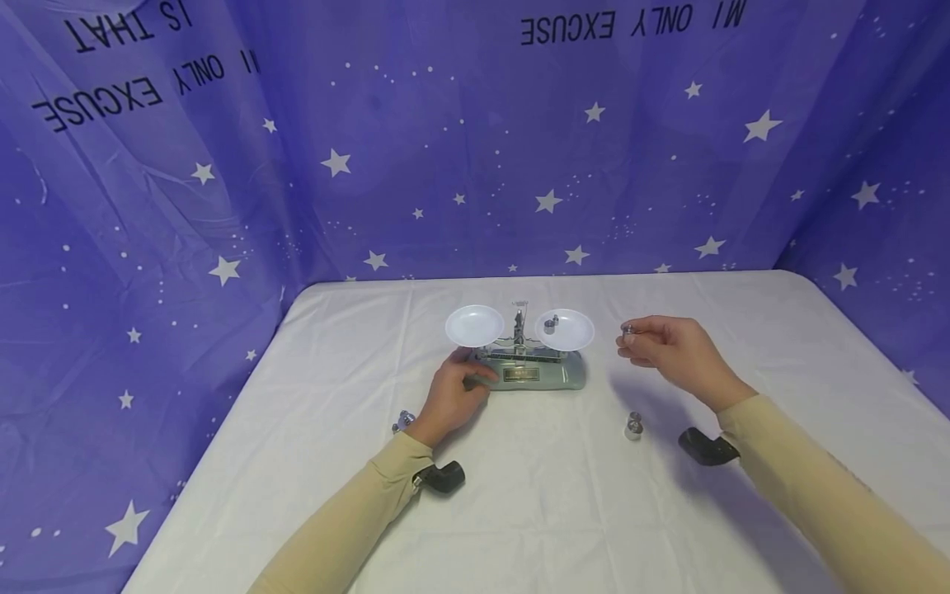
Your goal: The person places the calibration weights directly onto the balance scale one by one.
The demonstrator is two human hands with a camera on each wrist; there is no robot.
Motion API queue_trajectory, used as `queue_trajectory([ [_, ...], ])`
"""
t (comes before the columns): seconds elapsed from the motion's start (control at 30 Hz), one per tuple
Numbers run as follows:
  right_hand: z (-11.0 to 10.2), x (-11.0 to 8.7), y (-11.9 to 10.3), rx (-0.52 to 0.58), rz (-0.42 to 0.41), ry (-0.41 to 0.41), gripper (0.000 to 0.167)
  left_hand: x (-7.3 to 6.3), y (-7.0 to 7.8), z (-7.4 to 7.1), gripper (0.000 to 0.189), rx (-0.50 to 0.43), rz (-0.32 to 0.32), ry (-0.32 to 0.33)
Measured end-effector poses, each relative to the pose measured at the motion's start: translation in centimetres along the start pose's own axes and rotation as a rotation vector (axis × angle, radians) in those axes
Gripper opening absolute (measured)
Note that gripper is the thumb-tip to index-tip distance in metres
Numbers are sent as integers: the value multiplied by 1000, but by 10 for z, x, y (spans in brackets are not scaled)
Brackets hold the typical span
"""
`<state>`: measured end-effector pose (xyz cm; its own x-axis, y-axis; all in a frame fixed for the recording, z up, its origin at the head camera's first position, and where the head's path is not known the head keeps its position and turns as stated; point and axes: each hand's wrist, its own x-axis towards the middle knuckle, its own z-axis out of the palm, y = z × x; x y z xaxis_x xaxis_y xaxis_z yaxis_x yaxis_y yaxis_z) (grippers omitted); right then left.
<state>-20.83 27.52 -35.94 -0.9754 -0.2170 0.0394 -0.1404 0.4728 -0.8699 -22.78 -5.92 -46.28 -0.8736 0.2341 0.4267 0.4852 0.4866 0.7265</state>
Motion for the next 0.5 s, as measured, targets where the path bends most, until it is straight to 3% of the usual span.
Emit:
queue_trajectory([
  [0.5, 6, 41, -19, -216, 22, 30, 43, 0, 0, 0, 21, 16, 2, 3],
])
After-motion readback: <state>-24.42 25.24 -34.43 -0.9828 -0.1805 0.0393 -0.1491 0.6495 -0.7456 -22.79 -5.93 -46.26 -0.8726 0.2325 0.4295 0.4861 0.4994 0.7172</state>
